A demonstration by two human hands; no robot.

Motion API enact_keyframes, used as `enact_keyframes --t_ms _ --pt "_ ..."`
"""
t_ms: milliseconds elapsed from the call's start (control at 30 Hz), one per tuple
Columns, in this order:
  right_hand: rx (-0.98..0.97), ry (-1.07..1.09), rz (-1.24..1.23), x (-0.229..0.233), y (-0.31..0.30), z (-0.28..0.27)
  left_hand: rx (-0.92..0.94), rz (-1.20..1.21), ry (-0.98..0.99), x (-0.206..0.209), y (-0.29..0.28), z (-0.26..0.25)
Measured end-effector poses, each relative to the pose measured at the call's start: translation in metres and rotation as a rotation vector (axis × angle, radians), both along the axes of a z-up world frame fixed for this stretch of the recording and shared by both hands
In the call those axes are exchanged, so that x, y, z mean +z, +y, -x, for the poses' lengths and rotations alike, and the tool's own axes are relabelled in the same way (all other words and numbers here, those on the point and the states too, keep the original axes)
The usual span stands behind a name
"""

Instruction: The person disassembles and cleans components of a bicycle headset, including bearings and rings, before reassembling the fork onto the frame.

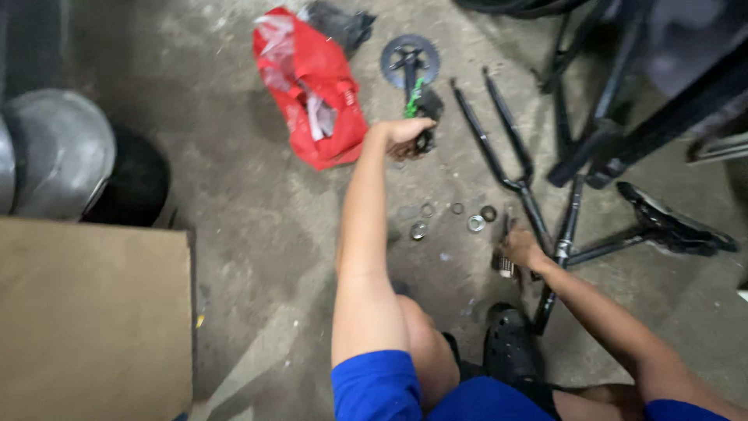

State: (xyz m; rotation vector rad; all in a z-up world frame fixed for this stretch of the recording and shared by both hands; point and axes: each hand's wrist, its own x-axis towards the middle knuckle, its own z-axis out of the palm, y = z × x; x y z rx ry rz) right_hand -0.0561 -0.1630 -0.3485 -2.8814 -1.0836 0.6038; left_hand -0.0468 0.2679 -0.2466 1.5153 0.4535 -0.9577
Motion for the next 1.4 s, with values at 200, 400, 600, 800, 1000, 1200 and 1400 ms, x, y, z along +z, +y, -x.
enact_keyframes --t_ms 200,400,600,800,1000,1200,1400 --pt "-0.003 -0.097 -0.165 0.008 0.011 0.016 -0.167 0.105 -0.126 -0.034 -0.003 -0.013" --pt "-0.16 0.027 -0.31 -0.005 0.02 0.015 -0.275 -0.058 -0.187 0.005 -0.025 0.001" --pt "-0.115 0.024 -0.263 -0.008 0.021 0.01 -0.209 0.116 -0.011 -0.016 -0.021 -0.008" --pt "0.306 -0.07 0.13 -0.001 0.018 -0.028 0.091 0.319 -0.223 0.006 -0.027 -0.017" --pt "0.037 0.0 0.318 0.066 0.017 -0.139 0.283 0.574 -0.507 0.057 -0.061 -0.038" --pt "-0.354 0.012 -0.521 0.222 -0.016 -0.195 0.235 0.326 -0.6 0.072 -0.092 -0.055" --pt "-0.541 0.561 -1.114 0.264 0.003 -0.197 0.273 0.296 -0.661 0.057 -0.106 -0.076"
